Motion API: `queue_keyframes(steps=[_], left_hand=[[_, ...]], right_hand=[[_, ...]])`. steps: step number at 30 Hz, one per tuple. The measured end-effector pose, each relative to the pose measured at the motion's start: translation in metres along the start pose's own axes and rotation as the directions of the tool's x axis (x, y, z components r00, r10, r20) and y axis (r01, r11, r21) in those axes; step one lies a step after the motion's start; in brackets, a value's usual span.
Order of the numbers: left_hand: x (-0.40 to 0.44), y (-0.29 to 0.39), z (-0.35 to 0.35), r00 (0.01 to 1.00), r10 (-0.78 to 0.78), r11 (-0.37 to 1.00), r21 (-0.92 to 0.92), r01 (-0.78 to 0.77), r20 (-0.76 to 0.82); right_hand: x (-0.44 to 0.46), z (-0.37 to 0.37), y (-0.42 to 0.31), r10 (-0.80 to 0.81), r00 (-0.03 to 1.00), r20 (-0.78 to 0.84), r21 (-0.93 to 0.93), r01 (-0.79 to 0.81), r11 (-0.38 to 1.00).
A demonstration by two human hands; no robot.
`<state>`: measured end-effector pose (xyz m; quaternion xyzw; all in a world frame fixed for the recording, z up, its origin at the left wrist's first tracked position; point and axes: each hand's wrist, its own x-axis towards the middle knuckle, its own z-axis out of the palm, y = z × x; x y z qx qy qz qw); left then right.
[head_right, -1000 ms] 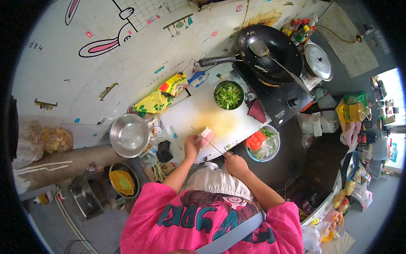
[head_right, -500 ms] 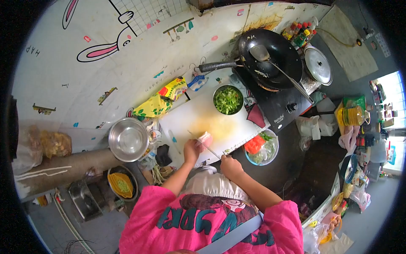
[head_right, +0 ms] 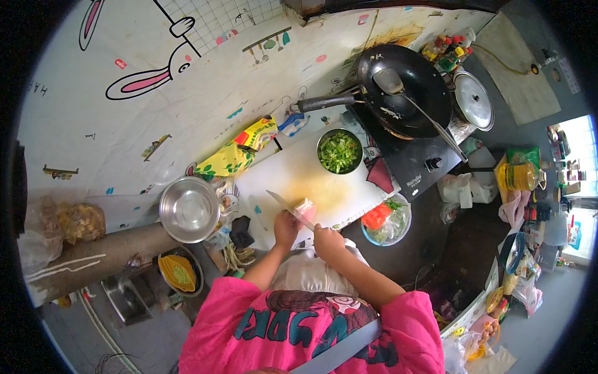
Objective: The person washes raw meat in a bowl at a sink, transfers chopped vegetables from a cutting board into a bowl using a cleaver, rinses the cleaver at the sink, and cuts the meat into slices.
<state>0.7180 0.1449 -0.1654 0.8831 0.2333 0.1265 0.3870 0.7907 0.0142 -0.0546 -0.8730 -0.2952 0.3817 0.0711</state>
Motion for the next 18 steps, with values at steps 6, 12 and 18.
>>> queue_keyframes(steps=[6,12,18], left_hand=[[0.0,-0.01,0.007,1.0,-0.02,1.0,-0.021,0.02,-0.015],[0.006,0.005,-0.003,0.996,-0.07,0.998,-0.01,0.069,-0.055],[0.011,0.004,-0.002,0.993,-0.117,0.993,-0.003,0.117,0.006]], right_hand=[[0.036,0.009,-0.014,-0.062,0.995,-0.072,-0.005,0.062,0.998],[0.064,0.02,-0.019,-0.094,0.988,-0.126,-0.014,0.093,0.996],[0.06,0.02,-0.015,-0.088,0.981,-0.174,0.015,0.092,0.996]])
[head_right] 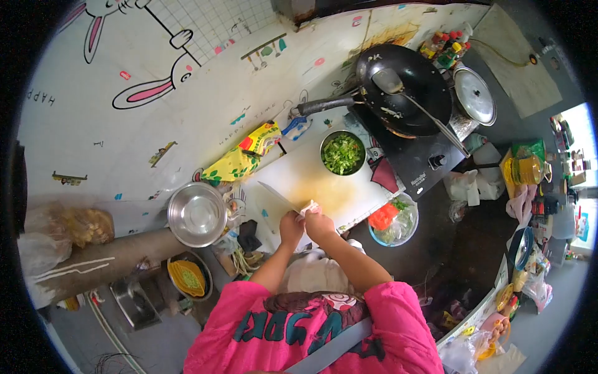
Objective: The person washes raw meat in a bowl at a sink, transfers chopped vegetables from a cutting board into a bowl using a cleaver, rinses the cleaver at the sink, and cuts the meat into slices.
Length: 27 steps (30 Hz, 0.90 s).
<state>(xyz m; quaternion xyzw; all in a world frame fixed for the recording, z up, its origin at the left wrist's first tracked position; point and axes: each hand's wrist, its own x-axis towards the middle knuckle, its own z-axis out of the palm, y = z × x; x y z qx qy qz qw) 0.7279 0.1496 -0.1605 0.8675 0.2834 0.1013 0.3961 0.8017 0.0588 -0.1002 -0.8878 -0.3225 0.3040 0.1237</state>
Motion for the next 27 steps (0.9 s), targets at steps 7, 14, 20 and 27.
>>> queue_keyframes(steps=[7,14,20,27], left_hand=[[-0.004,0.026,-0.013,0.968,-0.25,0.944,-0.218,0.247,0.016],[-0.005,-0.016,0.021,0.903,-0.391,0.692,-0.59,0.417,0.18],[0.006,-0.014,0.017,0.767,-0.436,-0.038,-0.861,0.507,0.471],[0.01,-0.029,0.019,0.816,-0.322,0.066,-0.848,0.526,0.48]], right_hand=[[-0.056,-0.027,0.017,0.008,0.999,0.053,-0.002,-0.008,1.0],[-0.092,-0.014,0.059,0.147,0.979,0.144,0.03,-0.152,0.988],[-0.072,-0.015,0.044,0.146,0.973,0.179,0.022,-0.152,0.988],[-0.047,-0.007,0.036,0.095,0.981,0.171,-0.031,-0.091,0.995]])
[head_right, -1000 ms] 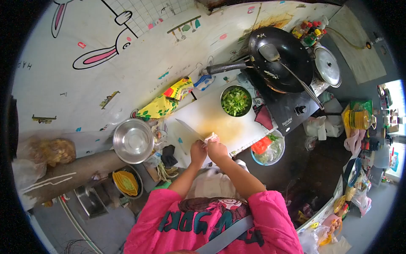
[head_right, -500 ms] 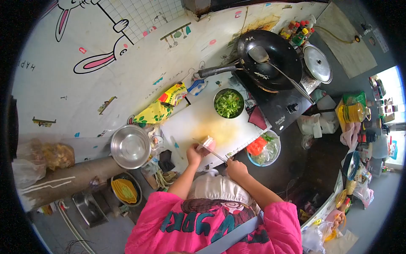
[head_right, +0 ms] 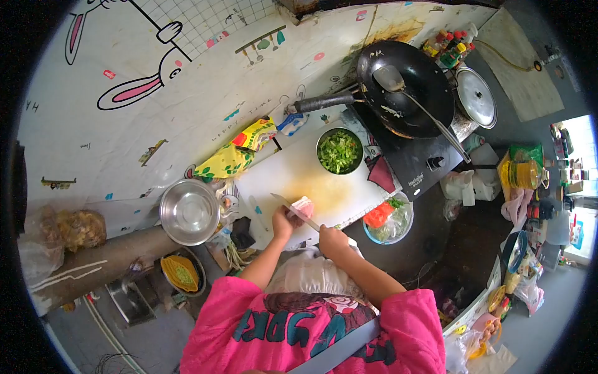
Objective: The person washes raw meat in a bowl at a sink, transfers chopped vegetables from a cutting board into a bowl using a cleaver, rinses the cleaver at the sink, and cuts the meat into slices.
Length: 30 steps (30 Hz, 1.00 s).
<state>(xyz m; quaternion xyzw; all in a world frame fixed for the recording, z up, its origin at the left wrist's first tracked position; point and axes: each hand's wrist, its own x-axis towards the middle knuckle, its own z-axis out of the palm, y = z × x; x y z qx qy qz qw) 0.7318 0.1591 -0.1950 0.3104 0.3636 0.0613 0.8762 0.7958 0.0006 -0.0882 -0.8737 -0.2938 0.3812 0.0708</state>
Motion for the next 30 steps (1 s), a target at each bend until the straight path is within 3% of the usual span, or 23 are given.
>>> queue_keyframes(steps=[2,4,6,9,13,17,19,23,24,27,30], left_hand=[[-0.008,0.002,0.015,0.992,0.101,0.994,0.056,-0.097,-0.071],[-0.014,0.005,0.022,0.955,0.283,0.885,0.409,-0.224,-0.089],[-0.017,0.012,0.023,0.877,0.476,0.389,0.878,-0.279,0.067],[-0.022,0.019,0.034,0.816,0.569,0.286,0.904,-0.317,0.106],[-0.016,0.015,0.018,0.775,0.535,-0.012,0.921,-0.39,0.335],[-0.006,0.003,0.009,0.811,0.55,0.153,0.931,-0.333,0.2],[-0.029,0.025,0.039,0.826,0.551,0.243,0.925,-0.291,0.116],[-0.016,0.016,0.024,0.889,0.458,0.355,0.918,-0.178,-0.005],[0.001,-0.004,0.003,0.911,0.409,0.53,0.827,-0.189,-0.053],[-0.016,0.011,0.021,0.91,0.396,0.422,0.904,-0.064,-0.121],[-0.009,0.014,0.015,0.897,0.439,0.36,0.926,-0.114,-0.06]], right_hand=[[0.012,-0.007,-0.013,-0.003,1.0,0.01,0.009,0.002,1.0],[0.031,-0.001,-0.019,-0.033,0.999,-0.016,-0.02,0.033,0.999],[0.043,0.003,-0.026,-0.042,0.998,-0.039,-0.038,0.041,0.998],[0.051,-0.003,-0.025,-0.041,0.998,-0.047,-0.017,0.04,0.999],[0.059,-0.005,-0.016,-0.078,0.995,-0.061,0.011,0.079,0.997],[0.054,-0.015,-0.018,-0.102,0.994,-0.037,-0.002,0.102,0.995],[0.043,-0.012,-0.016,-0.107,0.994,-0.017,-0.017,0.107,0.994],[0.003,-0.017,0.007,-0.011,0.998,0.057,0.041,0.009,0.999],[-0.005,-0.013,0.015,0.018,0.999,0.051,0.045,-0.02,0.999],[-0.011,-0.002,0.027,0.059,0.997,0.042,0.06,-0.061,0.996],[0.0,0.011,0.027,0.03,1.0,0.0,0.055,-0.03,0.998]])
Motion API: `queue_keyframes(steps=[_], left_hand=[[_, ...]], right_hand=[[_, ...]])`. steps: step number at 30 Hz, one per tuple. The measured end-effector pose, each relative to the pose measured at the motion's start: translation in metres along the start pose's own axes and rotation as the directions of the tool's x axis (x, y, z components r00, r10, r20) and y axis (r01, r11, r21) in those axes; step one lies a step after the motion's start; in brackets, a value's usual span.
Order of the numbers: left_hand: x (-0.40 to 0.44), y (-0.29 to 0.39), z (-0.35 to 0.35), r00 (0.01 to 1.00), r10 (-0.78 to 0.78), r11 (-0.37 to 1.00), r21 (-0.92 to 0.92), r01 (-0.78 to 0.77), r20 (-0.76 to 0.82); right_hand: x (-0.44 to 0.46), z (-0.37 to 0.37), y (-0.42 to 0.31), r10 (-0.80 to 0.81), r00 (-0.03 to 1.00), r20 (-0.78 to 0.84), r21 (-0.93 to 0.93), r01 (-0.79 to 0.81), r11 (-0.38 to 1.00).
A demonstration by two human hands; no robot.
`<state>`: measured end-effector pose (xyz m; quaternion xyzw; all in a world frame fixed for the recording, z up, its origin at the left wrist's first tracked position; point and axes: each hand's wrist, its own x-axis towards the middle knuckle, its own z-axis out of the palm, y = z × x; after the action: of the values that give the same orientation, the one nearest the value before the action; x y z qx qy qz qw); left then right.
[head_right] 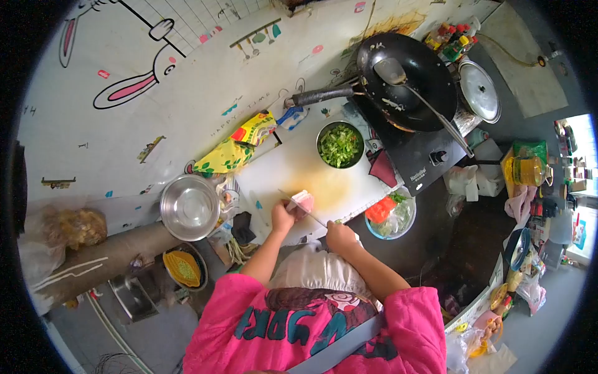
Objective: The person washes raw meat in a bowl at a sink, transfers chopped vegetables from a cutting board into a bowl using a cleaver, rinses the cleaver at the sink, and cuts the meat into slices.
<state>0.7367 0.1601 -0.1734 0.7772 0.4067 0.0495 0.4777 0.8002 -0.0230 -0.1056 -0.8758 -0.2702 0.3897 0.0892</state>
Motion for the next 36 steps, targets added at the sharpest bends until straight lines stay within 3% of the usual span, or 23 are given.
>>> queue_keyframes(steps=[3,6,8,10,12,13,14,15,16,19,22,25,30,33,36], left_hand=[[0.003,0.004,-0.008,0.991,0.133,0.989,0.072,-0.132,-0.009],[0.0,0.016,-0.008,0.996,0.082,0.994,0.065,-0.083,0.018],[-0.001,0.031,-0.012,0.978,-0.175,0.922,-0.331,0.203,0.112],[0.001,0.026,-0.009,0.98,-0.162,0.921,-0.338,0.192,0.114],[0.003,-0.007,0.006,0.992,0.112,0.993,0.041,-0.114,0.05],[0.001,-0.019,0.017,1.0,0.007,0.966,-0.258,-0.002,0.018],[-0.001,-0.028,0.03,0.995,-0.097,0.839,-0.537,0.092,0.019],[-0.008,-0.008,0.018,0.993,0.118,0.98,-0.159,-0.117,-0.002],[-0.014,0.015,0.005,0.944,0.328,0.918,0.246,-0.313,-0.023],[-0.004,-0.012,0.017,0.974,0.224,0.974,-0.02,-0.224,0.024],[-0.001,-0.023,0.022,0.996,0.083,0.986,-0.145,-0.078,0.029],[0.002,-0.024,0.019,0.995,-0.085,0.989,-0.122,0.079,-0.045],[-0.003,-0.021,0.019,0.982,-0.072,0.997,-0.044,0.066,-0.172],[0.001,-0.025,0.016,0.992,-0.087,0.996,0.002,0.087,-0.086],[-0.001,0.005,0.001,0.954,-0.292,0.936,-0.186,0.3,0.07]], right_hand=[[0.014,0.0,-0.002,-0.028,0.999,-0.03,-0.004,0.028,1.0],[0.026,-0.015,-0.024,-0.017,1.0,0.023,-0.015,0.017,1.0],[0.04,-0.01,-0.035,-0.014,1.0,0.026,-0.005,0.014,1.0],[0.048,-0.008,-0.038,-0.035,0.999,-0.006,-0.007,0.035,0.999],[0.048,-0.01,-0.039,-0.04,0.999,0.009,0.006,0.04,0.999],[0.048,-0.01,-0.039,-0.041,0.999,0.021,-0.009,0.042,0.999],[0.049,-0.01,-0.039,-0.042,0.999,0.026,-0.025,0.042,0.999],[0.05,-0.01,-0.038,-0.04,0.999,0.029,-0.04,0.041,0.998],[0.049,-0.011,-0.036,-0.045,0.999,0.026,-0.028,0.046,0.999],[0.053,-0.015,-0.037,-0.072,0.997,0.023,-0.012,0.073,0.997],[0.051,-0.019,-0.036,-0.092,0.995,0.031,-0.027,0.092,0.995],[0.032,-0.017,-0.029,-0.1,0.995,0.023,-0.016,0.1,0.995],[-0.005,-0.006,0.014,-0.016,0.999,0.041,-0.041,0.017,0.999],[-0.004,0.007,0.02,-0.033,0.999,0.026,-0.009,0.033,0.999],[0.004,-0.002,0.002,-0.04,0.999,0.025,-0.015,0.04,0.999]])
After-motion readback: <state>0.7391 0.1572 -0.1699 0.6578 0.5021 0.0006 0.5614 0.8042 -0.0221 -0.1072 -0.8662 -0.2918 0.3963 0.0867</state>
